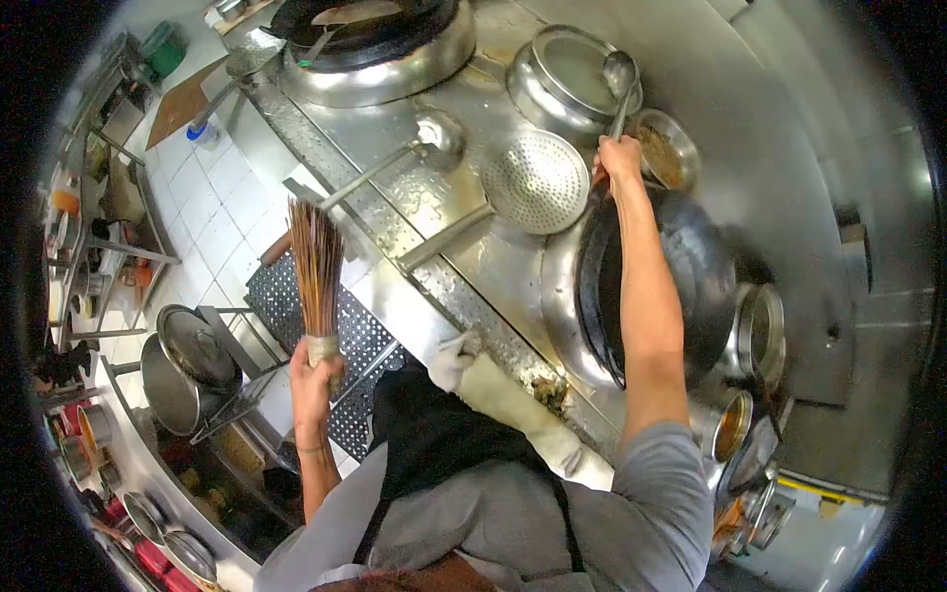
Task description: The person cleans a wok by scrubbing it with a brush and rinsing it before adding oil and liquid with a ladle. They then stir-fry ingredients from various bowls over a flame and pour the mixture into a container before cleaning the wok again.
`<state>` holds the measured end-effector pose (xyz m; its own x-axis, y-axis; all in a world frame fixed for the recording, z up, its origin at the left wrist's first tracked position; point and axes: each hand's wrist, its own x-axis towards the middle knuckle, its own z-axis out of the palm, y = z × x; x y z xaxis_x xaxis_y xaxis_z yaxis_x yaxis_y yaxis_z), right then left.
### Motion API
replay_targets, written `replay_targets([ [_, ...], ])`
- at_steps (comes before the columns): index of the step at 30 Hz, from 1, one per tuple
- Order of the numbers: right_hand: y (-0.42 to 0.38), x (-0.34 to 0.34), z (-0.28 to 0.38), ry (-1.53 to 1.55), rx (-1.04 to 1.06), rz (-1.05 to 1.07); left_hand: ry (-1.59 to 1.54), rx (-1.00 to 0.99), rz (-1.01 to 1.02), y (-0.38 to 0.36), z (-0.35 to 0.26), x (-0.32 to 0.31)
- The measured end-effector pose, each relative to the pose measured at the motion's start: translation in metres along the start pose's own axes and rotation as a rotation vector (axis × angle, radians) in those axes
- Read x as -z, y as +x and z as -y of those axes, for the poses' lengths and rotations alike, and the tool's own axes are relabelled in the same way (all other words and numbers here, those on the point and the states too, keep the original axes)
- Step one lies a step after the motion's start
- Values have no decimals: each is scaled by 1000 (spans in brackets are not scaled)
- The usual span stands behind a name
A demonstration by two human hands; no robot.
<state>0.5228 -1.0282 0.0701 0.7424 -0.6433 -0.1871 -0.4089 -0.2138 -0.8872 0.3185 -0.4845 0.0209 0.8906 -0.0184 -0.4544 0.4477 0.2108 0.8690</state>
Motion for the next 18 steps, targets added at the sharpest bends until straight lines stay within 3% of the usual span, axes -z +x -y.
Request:
replay_targets([
  [2, 35, -11, 29, -41, -123, 132, -45, -9, -57, 0, -2, 10],
  [4, 48, -4, 52, 1003, -162, 164, -102, -17, -108, 0, -4, 18],
  [6, 112, 16, 74, 1470, -516, 448, -110, -10, -134, 5, -6, 25],
  [7, 151, 22, 80, 1531, -646, 364, -109, 3, -138, 6, -9, 28],
  [10, 172, 20, 109, 1595, -622, 350, -121, 20, -134, 13, -18, 32],
  [14, 204, 2, 122, 1546, -234, 275, -118, 3, -106, 21, -21, 30],
  [16, 219, -9, 111, 945, 141, 281, -113, 9, -94, 23, -19, 28],
  [18, 215, -11, 113, 557, 223, 324, -116, 4, -78, 27, -7, 31],
])
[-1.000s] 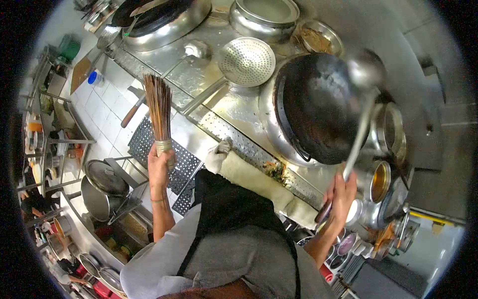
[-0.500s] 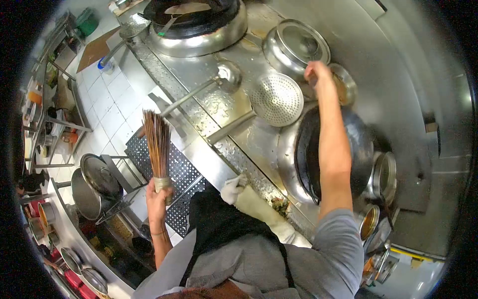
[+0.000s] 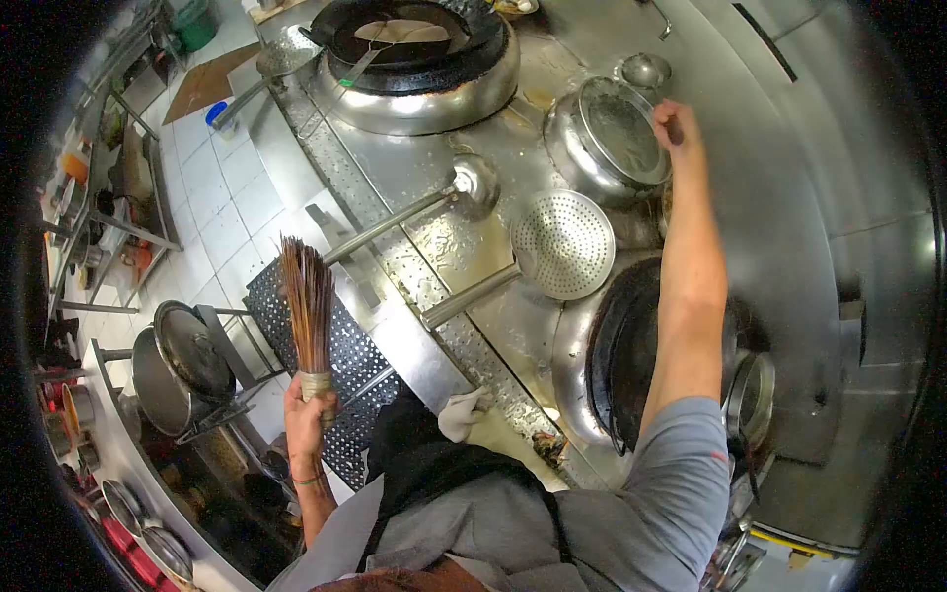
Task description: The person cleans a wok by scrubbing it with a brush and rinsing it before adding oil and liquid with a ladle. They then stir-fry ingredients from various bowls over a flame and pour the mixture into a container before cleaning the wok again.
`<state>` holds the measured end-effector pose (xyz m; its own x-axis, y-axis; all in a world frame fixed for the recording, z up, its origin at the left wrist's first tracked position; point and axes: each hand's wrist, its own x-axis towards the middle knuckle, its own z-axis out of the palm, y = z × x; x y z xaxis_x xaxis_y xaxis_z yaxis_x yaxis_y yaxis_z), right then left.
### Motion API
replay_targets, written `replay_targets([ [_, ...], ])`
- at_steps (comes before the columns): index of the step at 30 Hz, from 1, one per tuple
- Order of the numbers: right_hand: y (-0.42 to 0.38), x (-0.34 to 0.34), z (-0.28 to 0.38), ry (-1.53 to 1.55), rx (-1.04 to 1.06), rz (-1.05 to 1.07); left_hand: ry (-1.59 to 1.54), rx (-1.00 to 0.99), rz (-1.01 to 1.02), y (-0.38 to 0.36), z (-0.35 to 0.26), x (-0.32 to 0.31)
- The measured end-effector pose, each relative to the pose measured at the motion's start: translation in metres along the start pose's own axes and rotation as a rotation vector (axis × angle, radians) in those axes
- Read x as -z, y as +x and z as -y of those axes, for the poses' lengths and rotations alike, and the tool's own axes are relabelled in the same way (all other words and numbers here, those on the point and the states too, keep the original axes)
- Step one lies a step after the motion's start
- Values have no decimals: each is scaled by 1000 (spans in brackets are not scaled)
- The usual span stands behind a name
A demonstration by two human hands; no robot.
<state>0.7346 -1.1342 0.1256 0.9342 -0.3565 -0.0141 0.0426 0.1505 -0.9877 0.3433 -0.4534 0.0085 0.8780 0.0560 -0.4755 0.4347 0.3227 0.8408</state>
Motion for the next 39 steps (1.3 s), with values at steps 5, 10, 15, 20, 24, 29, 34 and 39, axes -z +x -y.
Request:
replay_targets([
  [5, -60, -46, 9, -353, -121, -213, 0, 47, -23, -2, 0, -14],
  [10, -106, -29, -31, -650, -172, -304, -17, 36, -8, 0, 6, -16],
  [15, -139, 8, -49, -102, -460, -154, 27, 11, 24, -3, -4, -15],
  [20, -154, 41, -60, 949, -551, -61, -9, -4, 20, -10, -2, -5],
  [24, -165, 73, -75, 1334, -551, 154, -30, -1, 0, -19, 2, -1],
  [29, -226, 50, -45, 1255, -550, 135, -93, -35, -33, -23, 11, 3],
  [34, -265, 59, -33, 976, -519, 200, 2, -71, 10, -27, 6, 1],
  [39, -306, 54, -2, 650, -448, 248, -8, -56, 15, -24, 3, -4],
])
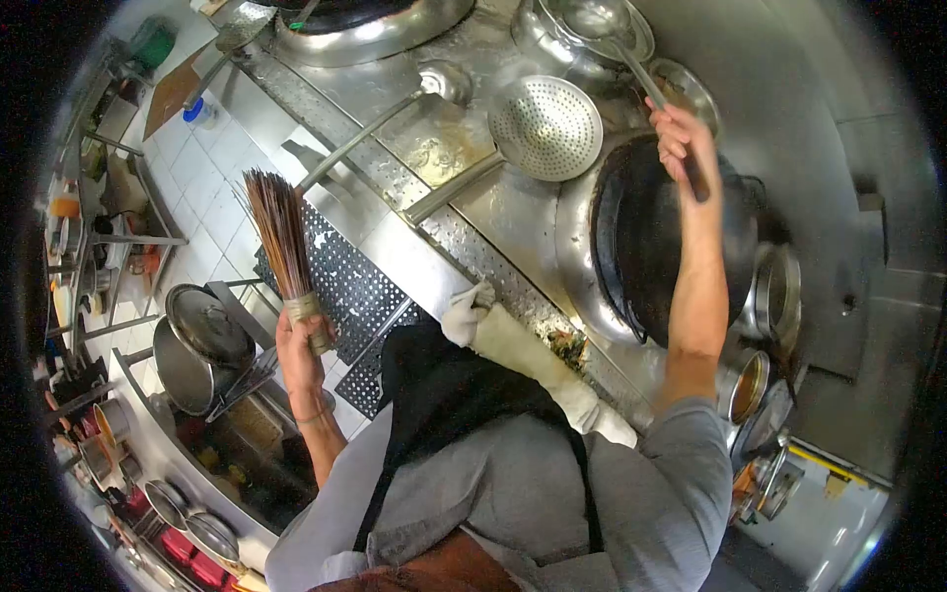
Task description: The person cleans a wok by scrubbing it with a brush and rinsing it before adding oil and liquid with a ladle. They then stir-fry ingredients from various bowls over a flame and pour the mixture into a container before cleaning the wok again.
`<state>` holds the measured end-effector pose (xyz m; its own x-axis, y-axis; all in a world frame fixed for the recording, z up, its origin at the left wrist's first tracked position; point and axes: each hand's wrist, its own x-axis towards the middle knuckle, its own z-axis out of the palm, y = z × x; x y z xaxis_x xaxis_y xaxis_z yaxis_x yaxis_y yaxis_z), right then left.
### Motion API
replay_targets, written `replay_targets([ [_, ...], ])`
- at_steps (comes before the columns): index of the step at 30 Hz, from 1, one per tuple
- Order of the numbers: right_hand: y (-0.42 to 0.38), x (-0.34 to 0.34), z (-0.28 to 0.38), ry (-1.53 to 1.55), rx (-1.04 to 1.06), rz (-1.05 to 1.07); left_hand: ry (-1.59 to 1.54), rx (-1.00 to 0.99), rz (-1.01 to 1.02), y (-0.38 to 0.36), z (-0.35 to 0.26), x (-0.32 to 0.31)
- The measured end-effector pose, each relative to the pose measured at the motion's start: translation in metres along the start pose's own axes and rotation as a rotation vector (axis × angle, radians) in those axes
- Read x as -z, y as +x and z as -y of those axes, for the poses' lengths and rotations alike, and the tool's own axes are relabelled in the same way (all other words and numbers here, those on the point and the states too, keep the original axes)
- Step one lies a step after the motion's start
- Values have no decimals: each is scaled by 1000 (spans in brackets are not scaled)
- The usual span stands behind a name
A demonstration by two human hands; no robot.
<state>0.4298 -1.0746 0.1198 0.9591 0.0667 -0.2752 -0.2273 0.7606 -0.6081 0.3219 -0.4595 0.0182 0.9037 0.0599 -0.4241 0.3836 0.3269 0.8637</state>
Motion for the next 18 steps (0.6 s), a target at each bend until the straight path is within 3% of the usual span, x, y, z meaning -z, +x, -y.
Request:
replay_targets([
  [7, -35, -26, -10, -386, 66, -127, 27, -6, 28, 4, -1, -4],
  [10, -34, -42, -33, -793, 199, -347, 45, 7, 18, 6, 1, -3],
  [13, -37, -36, -51, -995, 365, -503, 82, -28, -39, 10, 3, -9],
  [18, -105, -37, -55, -1052, 426, -598, 113, 26, 40, 24, 2, -14],
])
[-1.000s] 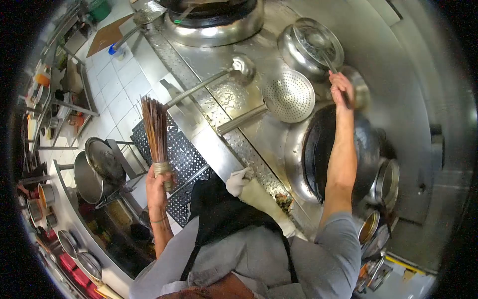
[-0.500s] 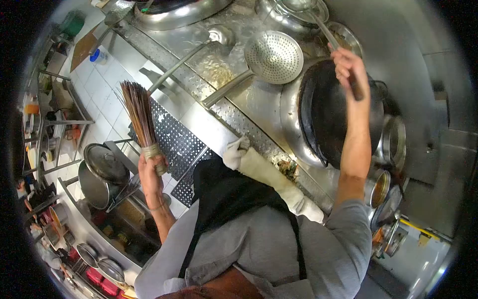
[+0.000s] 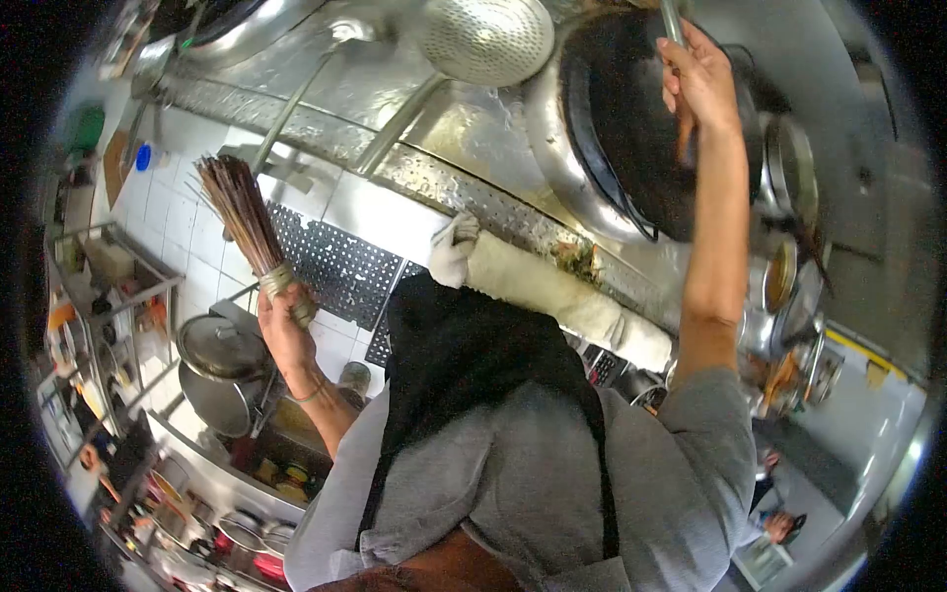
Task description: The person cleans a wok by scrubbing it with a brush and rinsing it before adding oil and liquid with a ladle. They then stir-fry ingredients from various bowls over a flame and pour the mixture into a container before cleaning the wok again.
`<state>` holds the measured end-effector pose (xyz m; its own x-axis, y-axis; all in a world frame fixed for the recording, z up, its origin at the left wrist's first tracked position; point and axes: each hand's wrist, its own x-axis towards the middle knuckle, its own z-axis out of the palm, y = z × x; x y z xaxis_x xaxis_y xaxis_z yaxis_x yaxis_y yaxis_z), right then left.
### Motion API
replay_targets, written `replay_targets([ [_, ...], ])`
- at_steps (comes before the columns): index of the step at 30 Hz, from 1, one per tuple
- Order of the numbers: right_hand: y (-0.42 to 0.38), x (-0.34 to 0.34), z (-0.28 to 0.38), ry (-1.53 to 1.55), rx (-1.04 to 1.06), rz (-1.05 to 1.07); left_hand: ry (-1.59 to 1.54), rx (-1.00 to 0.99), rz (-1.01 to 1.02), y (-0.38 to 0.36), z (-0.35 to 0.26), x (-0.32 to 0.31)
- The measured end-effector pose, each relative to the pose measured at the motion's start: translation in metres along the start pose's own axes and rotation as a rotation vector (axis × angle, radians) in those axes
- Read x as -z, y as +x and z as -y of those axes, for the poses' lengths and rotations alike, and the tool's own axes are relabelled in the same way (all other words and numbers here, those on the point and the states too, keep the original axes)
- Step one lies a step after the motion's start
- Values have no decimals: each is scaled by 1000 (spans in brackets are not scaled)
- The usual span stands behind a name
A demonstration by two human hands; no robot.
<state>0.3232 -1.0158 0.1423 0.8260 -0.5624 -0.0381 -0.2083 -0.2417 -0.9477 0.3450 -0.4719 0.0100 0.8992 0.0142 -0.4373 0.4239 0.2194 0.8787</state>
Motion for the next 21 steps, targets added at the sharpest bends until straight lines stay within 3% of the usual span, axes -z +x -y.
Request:
replay_targets([
  [7, -150, 54, 10, -22, 13, -471, 166, -2, 150, 26, -7, -34],
  [13, -288, 86, -30, -35, -48, -807, 113, 12, 174, 36, -4, -80],
  [21, -415, 56, -117, 189, -409, -846, 119, 62, 405, 21, 6, -125],
])
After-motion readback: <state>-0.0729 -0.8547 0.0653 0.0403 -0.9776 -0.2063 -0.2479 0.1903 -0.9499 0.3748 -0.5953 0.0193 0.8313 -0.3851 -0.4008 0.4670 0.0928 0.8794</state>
